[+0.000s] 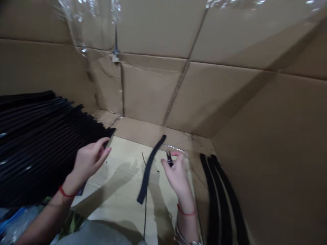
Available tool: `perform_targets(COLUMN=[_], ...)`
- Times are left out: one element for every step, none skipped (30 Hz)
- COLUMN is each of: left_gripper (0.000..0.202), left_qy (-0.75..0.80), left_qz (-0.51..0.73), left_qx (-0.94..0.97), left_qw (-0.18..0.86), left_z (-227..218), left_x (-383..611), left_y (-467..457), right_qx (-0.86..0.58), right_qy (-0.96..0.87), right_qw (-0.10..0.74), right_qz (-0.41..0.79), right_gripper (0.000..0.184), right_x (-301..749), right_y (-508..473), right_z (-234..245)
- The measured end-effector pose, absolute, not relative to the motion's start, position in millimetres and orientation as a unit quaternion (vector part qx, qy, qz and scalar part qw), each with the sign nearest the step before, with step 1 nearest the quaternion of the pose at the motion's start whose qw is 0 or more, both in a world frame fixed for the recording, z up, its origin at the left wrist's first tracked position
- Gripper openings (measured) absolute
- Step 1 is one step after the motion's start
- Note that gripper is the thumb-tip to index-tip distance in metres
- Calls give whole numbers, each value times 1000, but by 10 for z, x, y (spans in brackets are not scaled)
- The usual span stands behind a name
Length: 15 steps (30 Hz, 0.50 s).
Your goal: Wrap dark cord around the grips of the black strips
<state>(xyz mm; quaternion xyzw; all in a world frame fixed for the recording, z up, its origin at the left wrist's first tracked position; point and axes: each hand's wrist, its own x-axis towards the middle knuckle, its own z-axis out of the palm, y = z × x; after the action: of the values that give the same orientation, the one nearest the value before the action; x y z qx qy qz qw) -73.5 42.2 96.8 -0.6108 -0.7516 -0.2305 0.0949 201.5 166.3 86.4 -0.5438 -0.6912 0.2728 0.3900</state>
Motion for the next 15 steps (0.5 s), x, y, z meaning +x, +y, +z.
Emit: perform_targets(left_gripper=[47, 46, 43, 40, 36, 33, 32, 32, 34, 39, 44, 50, 56, 60, 62], left_qy=[-750, -736, -724, -712, -700, -690, -683, -680, -680, -683, -688, -696, -703, -710, -716], left_qz=[-198, -181, -171, -158, -147, -133, -121, -111, -102, -96, -91, -87, -83, -79, -76], left_qx=[-631, -652, -667, -682, -694, -704, -710, -714, -713, -710, -705, -698, -691, -684, -677], left_qw=[22, -18, -42, -66, -86, -104, -118, -129, -136, -141, -144, -146, -147, -150, -154], left_z=[828, 689, 557, 435, 329, 240, 169, 117, 79, 54, 36, 21, 6, -12, -35], left_x=[-603, -484, -376, -277, -187, -103, -25, 49, 120, 188, 252, 313, 368, 416, 455], left_y=[627, 827, 1012, 1174, 1308, 1412, 1488, 1539, 1570, 1587, 1596, 1602, 1609, 1618, 1631], right_qx=[-561, -578, -596, -614, -628, -641, -653, -664, -674, -680, -683, -683, -680, -676, -669], right_qy=[-699, -700, -696, -691, -686, -683, -679, -674, -670, -668, -669, -672, -677, -683, -691], right_qw=[356, 338, 326, 318, 311, 302, 295, 287, 281, 275, 270, 265, 261, 259, 259], right_qz=[263, 251, 233, 212, 194, 178, 163, 148, 135, 124, 115, 109, 104, 99, 95], right_gripper=[22, 16, 15, 16, 16, 18, 19, 22, 25, 27, 29, 30, 30, 28, 26], right_x=[2101, 2187, 2271, 2348, 2416, 2472, 2516, 2548, 2568, 2579, 2579, 2569, 2548, 2515, 2470], right_y=[1679, 1675, 1651, 1611, 1559, 1501, 1443, 1389, 1341, 1300, 1265, 1233, 1201, 1166, 1125], right_z=[697, 533, 377, 237, 113, 9, -77, -146, -199, -236, -261, -272, -271, -260, -242])
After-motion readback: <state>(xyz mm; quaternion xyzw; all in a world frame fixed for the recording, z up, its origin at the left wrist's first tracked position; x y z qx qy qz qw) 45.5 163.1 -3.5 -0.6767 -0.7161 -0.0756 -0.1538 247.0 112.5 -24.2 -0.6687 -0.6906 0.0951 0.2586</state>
